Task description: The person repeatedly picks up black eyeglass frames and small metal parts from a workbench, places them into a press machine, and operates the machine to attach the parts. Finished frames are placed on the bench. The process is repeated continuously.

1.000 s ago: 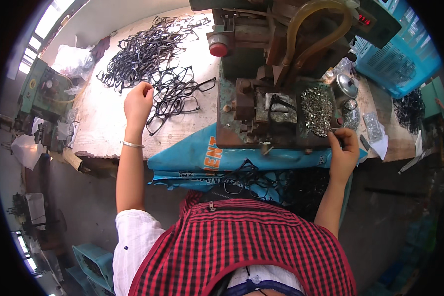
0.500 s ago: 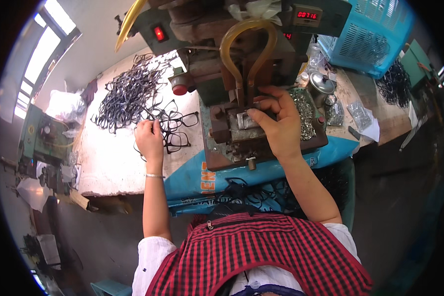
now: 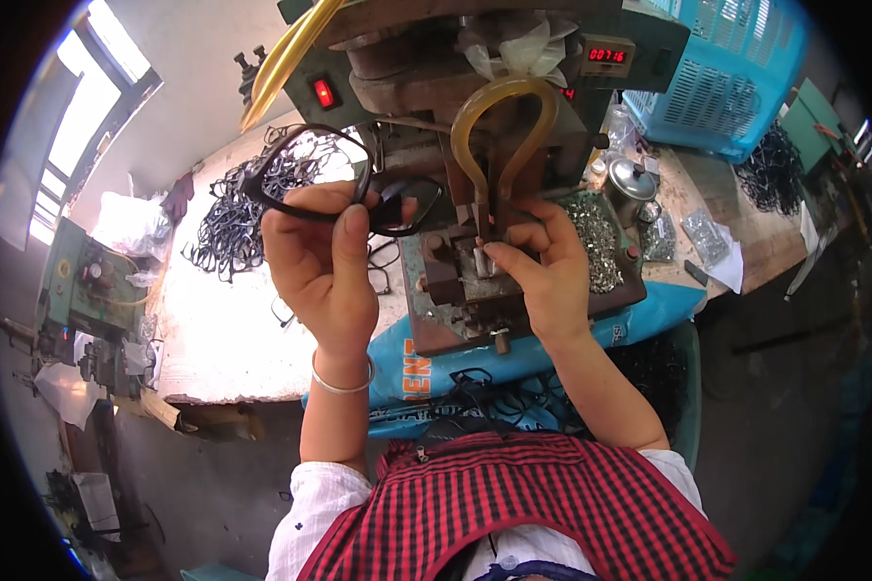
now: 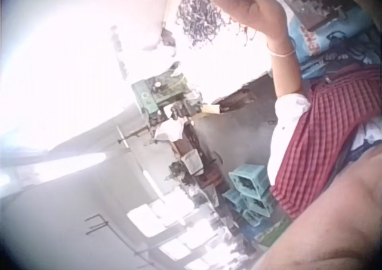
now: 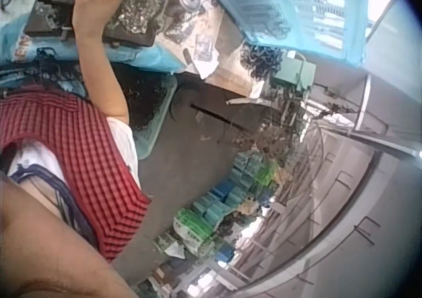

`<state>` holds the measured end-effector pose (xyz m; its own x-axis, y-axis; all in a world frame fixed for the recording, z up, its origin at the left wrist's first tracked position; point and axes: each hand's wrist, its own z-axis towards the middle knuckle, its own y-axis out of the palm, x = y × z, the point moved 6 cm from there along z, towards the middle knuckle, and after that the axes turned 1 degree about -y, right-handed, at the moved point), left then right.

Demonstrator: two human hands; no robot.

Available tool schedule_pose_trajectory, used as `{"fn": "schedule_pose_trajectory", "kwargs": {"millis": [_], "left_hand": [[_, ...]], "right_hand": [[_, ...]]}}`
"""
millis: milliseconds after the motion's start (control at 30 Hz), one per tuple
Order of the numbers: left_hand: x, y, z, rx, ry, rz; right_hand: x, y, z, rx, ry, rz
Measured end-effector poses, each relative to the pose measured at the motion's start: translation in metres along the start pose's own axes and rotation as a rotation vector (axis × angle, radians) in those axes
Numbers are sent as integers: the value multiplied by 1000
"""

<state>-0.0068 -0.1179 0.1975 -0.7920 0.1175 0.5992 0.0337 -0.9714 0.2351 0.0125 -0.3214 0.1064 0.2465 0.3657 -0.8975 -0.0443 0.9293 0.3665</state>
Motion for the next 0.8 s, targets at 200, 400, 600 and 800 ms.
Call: {"fn": "schedule_pose_trajectory", "kwargs": {"millis": [200, 400, 600, 800], "left_hand": [[2, 7, 8, -49, -40, -12], [18, -3, -22, -126, -2, 106], [28, 43, -66, -604, 464, 517], [8, 66, -79, -746, 604, 622]], "right_hand": [[2, -2, 1, 71, 31, 68], [-43, 1, -26, -56, -207, -434], [-26, -149, -58, 222, -221, -1622], [2, -135, -18, 156, -481, -1460]]}}
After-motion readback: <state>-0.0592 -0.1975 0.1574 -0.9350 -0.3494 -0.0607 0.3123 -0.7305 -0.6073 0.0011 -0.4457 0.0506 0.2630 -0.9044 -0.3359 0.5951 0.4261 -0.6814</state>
